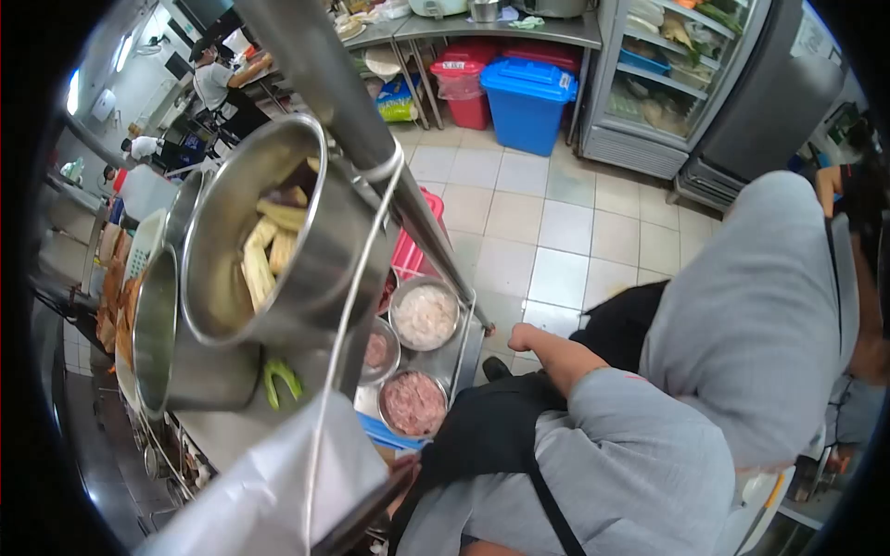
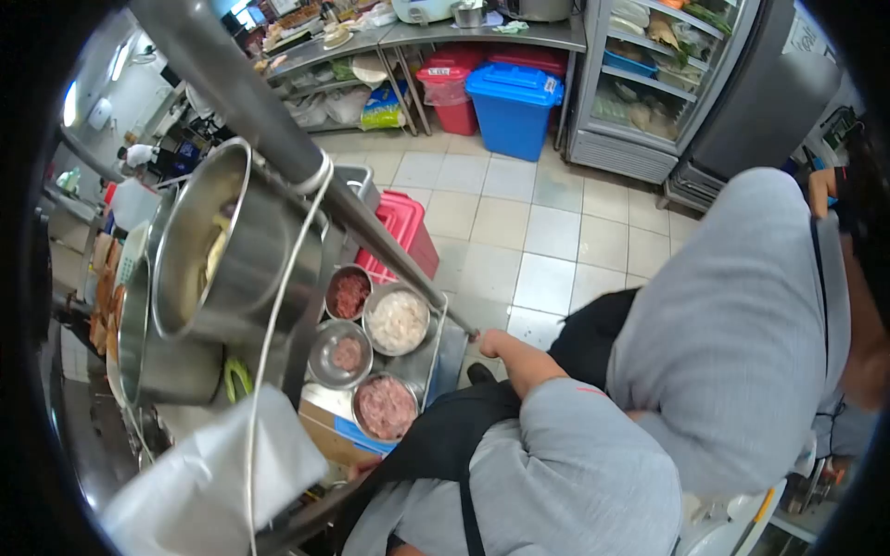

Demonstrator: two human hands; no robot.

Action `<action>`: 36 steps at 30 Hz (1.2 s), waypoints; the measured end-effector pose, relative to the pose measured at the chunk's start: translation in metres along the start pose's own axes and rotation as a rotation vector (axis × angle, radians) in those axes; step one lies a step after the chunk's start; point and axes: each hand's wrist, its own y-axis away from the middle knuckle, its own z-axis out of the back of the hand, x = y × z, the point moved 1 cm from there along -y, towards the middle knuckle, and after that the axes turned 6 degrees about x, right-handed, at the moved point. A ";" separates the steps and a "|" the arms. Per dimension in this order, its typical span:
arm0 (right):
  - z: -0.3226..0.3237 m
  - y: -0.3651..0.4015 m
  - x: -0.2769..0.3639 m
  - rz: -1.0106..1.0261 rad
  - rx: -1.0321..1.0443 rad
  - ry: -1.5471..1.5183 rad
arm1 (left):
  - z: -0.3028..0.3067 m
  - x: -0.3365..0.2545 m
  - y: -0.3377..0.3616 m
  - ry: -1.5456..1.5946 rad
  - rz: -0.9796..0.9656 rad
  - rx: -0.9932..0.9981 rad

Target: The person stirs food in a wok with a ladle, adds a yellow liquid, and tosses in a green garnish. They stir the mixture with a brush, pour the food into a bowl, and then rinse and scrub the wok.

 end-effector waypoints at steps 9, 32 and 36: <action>0.004 -0.053 -0.050 -0.134 0.064 -0.093 | -0.008 -0.029 -0.083 -0.048 0.090 0.065; 0.299 -0.196 -0.223 -0.203 0.241 -0.606 | -0.227 -0.098 -0.142 -0.003 0.812 -0.321; 0.384 -0.219 -0.170 -0.072 0.239 -0.396 | -0.279 -0.088 -0.179 0.101 0.806 -0.318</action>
